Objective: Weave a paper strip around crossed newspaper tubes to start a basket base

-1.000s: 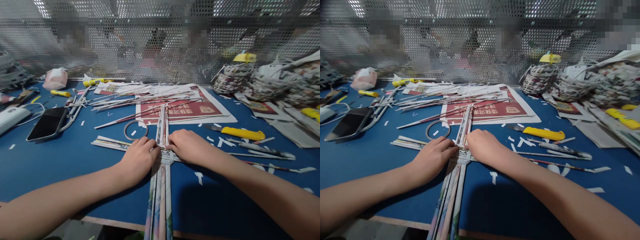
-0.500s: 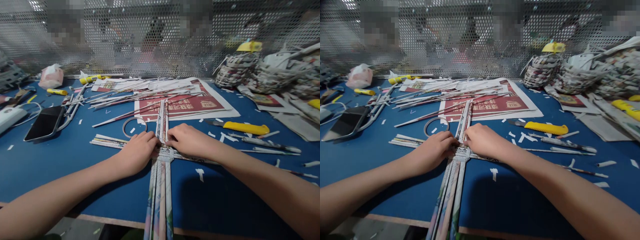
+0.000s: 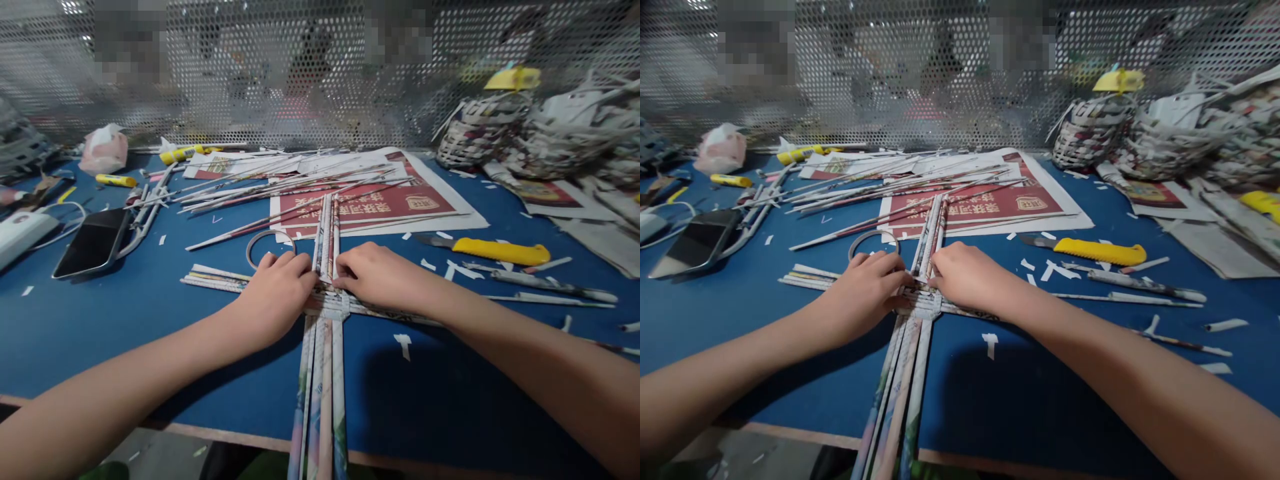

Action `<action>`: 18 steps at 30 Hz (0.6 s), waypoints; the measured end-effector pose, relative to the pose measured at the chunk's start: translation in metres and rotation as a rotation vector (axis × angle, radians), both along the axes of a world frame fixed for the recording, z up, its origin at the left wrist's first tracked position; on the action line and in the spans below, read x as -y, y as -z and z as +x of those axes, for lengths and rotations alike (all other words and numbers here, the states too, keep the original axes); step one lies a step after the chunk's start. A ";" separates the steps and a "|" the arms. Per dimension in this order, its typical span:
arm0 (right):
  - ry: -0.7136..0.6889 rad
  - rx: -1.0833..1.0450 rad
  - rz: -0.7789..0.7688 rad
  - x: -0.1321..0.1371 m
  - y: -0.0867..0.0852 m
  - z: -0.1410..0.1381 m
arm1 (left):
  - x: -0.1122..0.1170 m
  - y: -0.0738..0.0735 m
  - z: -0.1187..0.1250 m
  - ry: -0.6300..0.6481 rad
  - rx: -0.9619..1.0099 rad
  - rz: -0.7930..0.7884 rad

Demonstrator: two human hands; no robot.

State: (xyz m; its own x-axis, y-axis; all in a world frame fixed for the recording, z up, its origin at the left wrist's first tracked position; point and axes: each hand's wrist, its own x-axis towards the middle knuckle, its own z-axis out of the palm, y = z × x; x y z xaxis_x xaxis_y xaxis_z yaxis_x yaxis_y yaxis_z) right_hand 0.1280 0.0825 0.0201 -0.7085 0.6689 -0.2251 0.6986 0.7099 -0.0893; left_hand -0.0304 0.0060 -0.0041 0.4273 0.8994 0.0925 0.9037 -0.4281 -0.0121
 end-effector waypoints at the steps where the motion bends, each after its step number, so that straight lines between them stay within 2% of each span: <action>1: 0.003 0.003 0.006 0.000 0.000 0.000 | 0.002 -0.001 0.000 -0.004 -0.033 0.036; 6: 0.010 0.019 0.031 0.002 -0.002 -0.001 | 0.007 -0.002 0.002 -0.024 -0.113 0.064; 18: 0.022 0.042 0.019 0.004 -0.004 -0.003 | -0.003 0.004 -0.002 0.006 -0.058 -0.066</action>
State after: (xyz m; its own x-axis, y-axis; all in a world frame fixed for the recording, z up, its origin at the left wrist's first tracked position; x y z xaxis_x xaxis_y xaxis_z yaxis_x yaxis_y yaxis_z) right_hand 0.1252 0.0784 0.0241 -0.6833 0.6890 -0.2417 0.7173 0.6953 -0.0459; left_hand -0.0319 0.0095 -0.0085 0.4357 0.9001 0.0084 0.8996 -0.4351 -0.0362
